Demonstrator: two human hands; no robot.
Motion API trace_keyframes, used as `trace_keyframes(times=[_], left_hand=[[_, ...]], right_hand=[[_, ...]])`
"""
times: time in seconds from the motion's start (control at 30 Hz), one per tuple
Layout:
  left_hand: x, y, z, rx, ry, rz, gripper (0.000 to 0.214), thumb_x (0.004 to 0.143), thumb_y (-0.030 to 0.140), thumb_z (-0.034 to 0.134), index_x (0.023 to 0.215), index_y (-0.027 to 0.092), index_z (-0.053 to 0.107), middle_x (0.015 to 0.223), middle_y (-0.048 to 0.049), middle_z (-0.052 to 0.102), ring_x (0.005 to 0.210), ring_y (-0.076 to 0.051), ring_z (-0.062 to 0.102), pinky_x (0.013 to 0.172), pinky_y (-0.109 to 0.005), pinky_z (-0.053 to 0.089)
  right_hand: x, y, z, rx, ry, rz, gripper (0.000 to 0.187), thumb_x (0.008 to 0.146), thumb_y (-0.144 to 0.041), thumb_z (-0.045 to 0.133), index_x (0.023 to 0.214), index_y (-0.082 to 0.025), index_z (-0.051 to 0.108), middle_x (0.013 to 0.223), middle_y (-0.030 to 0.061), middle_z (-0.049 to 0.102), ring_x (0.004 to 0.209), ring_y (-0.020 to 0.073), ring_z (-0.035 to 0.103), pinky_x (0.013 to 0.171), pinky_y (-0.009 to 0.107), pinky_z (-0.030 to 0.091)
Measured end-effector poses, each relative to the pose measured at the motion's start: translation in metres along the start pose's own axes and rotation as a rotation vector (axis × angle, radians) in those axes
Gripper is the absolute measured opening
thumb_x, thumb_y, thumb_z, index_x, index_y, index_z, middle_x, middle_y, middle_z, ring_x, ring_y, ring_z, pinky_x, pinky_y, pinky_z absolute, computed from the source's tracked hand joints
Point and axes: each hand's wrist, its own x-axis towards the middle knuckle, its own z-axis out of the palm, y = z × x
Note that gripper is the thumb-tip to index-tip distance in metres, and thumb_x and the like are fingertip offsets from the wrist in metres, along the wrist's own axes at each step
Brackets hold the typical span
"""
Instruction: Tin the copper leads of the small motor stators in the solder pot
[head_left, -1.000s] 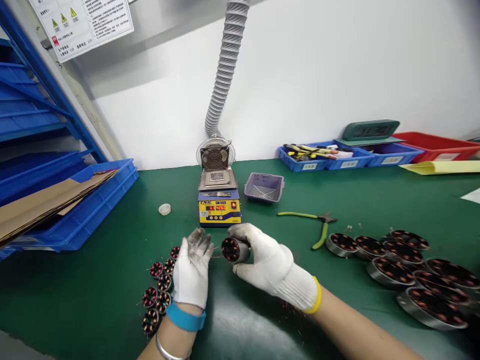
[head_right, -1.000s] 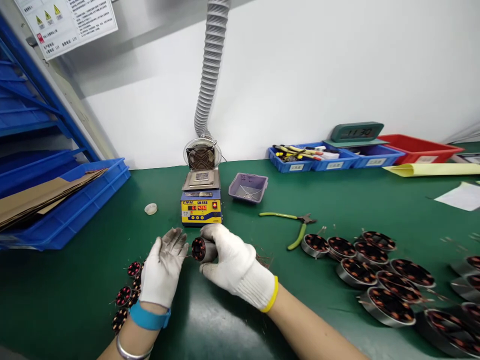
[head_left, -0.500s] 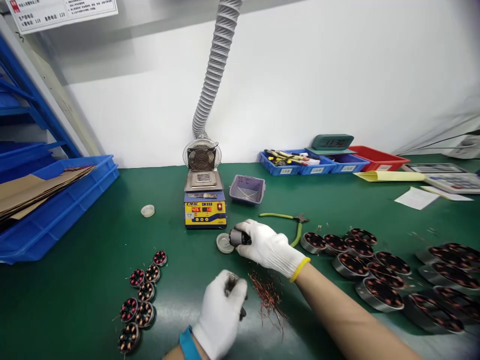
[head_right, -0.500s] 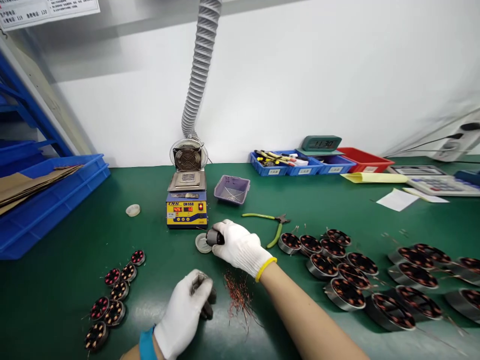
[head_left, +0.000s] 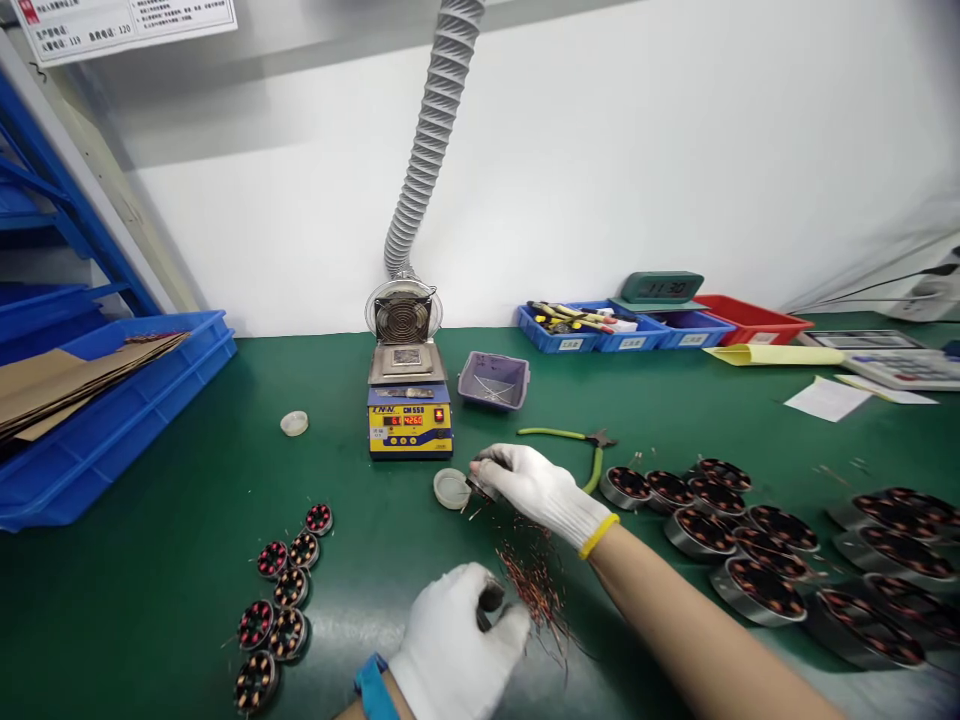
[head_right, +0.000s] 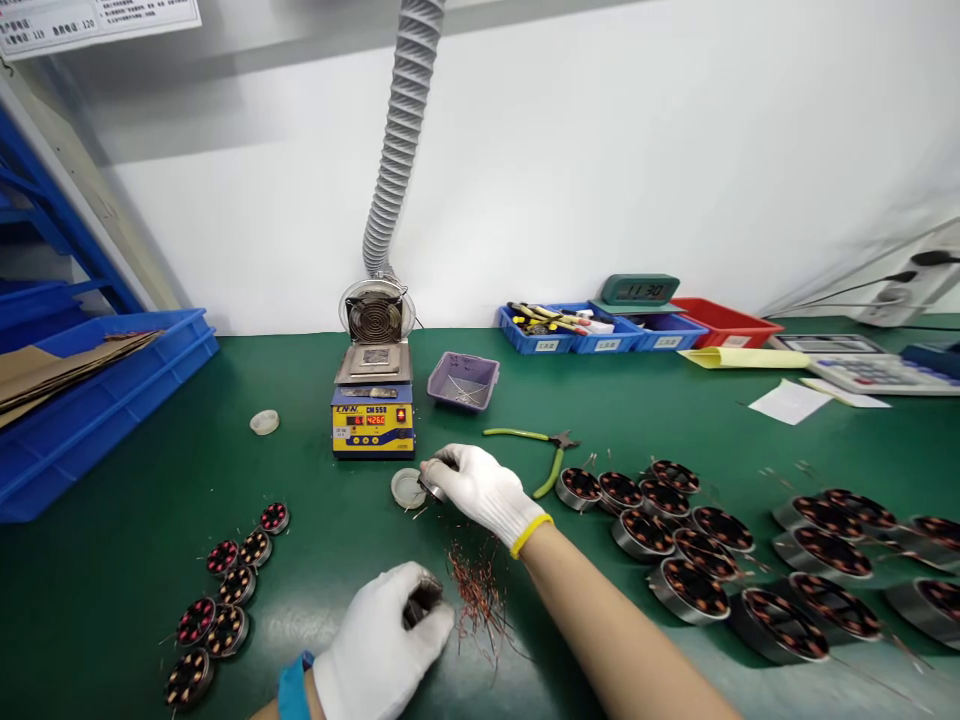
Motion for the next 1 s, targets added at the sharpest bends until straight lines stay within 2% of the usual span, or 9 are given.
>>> trace_keyframes(times=[0.1, 0.23, 0.33, 0.43, 0.53, 0.67, 0.77, 0.87, 1.0], left_hand=[[-0.001, 0.000, 0.001, 0.014, -0.003, 0.009, 0.017, 0.079, 0.034, 0.052, 0.072, 0.020, 0.058, 0.070, -0.0034, 0.059, 0.068, -0.019, 0.052, 0.062, -0.030, 0.033], [-0.002, -0.001, 0.002, 0.015, 0.006, 0.015, 0.018, 0.080, 0.034, 0.051, 0.075, 0.020, 0.062, 0.071, -0.0057, 0.061, 0.067, -0.022, 0.054, 0.063, -0.032, 0.036], [0.001, -0.004, 0.004, 0.005, 0.110, 0.092, 0.030, 0.075, 0.036, 0.059, 0.097, 0.018, 0.067, 0.098, -0.0141, 0.065, 0.090, -0.032, 0.058, 0.080, -0.042, 0.041], [0.006, -0.011, 0.010, 0.005, 0.112, 0.167, 0.067, 0.059, 0.034, 0.074, 0.121, 0.014, 0.060, 0.129, -0.0220, 0.052, 0.117, -0.045, 0.043, 0.102, -0.056, 0.025], [0.011, -0.023, 0.023, -0.016, 0.021, 0.276, 0.080, 0.051, 0.033, 0.078, 0.126, 0.014, 0.057, 0.135, -0.0220, 0.047, 0.127, -0.048, 0.032, 0.109, -0.059, 0.009], [0.019, -0.044, 0.042, -0.089, -0.007, 0.323, 0.061, 0.056, 0.040, 0.075, 0.115, 0.028, 0.064, 0.126, -0.0147, 0.058, 0.122, -0.043, 0.042, 0.110, -0.056, 0.015], [0.027, -0.052, 0.049, -0.076, -0.022, 0.276, 0.045, 0.068, 0.042, 0.065, 0.111, 0.027, 0.066, 0.126, -0.0150, 0.058, 0.118, -0.042, 0.046, 0.107, -0.059, 0.019], [0.029, -0.049, 0.054, 0.004, -0.029, 0.224, 0.044, 0.078, 0.030, 0.049, 0.118, 0.020, 0.063, 0.132, -0.0179, 0.052, 0.121, -0.044, 0.042, 0.105, -0.065, 0.013], [0.019, -0.039, 0.059, 0.086, 0.019, 0.245, 0.050, 0.077, 0.016, 0.042, 0.125, 0.018, 0.058, 0.138, -0.0169, 0.046, 0.126, -0.042, 0.037, 0.108, -0.063, 0.006]], right_hand=[[-0.002, -0.004, 0.004, -0.083, 0.022, 0.049, 0.032, 0.081, -0.051, 0.050, 0.076, -0.025, 0.067, 0.073, -0.0013, 0.068, 0.071, 0.0194, 0.061, 0.060, 0.028, 0.036], [-0.002, -0.002, 0.003, -0.036, 0.043, 0.044, 0.035, 0.081, -0.054, 0.049, 0.073, -0.023, 0.065, 0.070, -0.0012, 0.066, 0.066, 0.0177, 0.059, 0.058, 0.027, 0.034], [0.007, -0.003, -0.006, 0.053, 0.089, 0.018, 0.042, 0.082, -0.057, 0.045, 0.071, -0.021, 0.062, 0.064, -0.0013, 0.062, 0.059, 0.0155, 0.055, 0.056, 0.027, 0.034], [0.030, -0.025, -0.024, 0.085, 0.194, 0.026, 0.046, 0.080, -0.063, 0.043, 0.070, -0.020, 0.059, 0.059, -0.0014, 0.058, 0.052, 0.0147, 0.051, 0.054, 0.026, 0.035], [0.068, -0.066, -0.045, 0.027, 0.288, -0.010, 0.049, 0.080, -0.065, 0.041, 0.074, -0.020, 0.061, 0.061, 0.0005, 0.060, 0.053, 0.0156, 0.053, 0.055, 0.026, 0.038], [0.125, -0.116, -0.054, -0.146, 0.323, -0.083, 0.054, 0.081, -0.061, 0.039, 0.080, -0.016, 0.067, 0.072, 0.0079, 0.065, 0.066, 0.0205, 0.060, 0.061, 0.028, 0.040], [0.157, -0.131, -0.047, -0.193, 0.330, -0.076, 0.055, 0.078, -0.059, 0.044, 0.089, -0.011, 0.069, 0.084, 0.0138, 0.067, 0.078, 0.0253, 0.062, 0.064, 0.030, 0.042], [0.171, -0.134, -0.043, -0.230, 0.335, -0.076, 0.058, 0.077, -0.059, 0.047, 0.095, -0.008, 0.068, 0.091, 0.0169, 0.066, 0.085, 0.0286, 0.062, 0.067, 0.032, 0.044], [0.172, -0.138, -0.052, -0.267, 0.372, -0.121, 0.053, 0.080, -0.055, 0.044, 0.099, -0.012, 0.067, 0.095, 0.0147, 0.066, 0.089, 0.0282, 0.062, 0.072, 0.033, 0.045]])
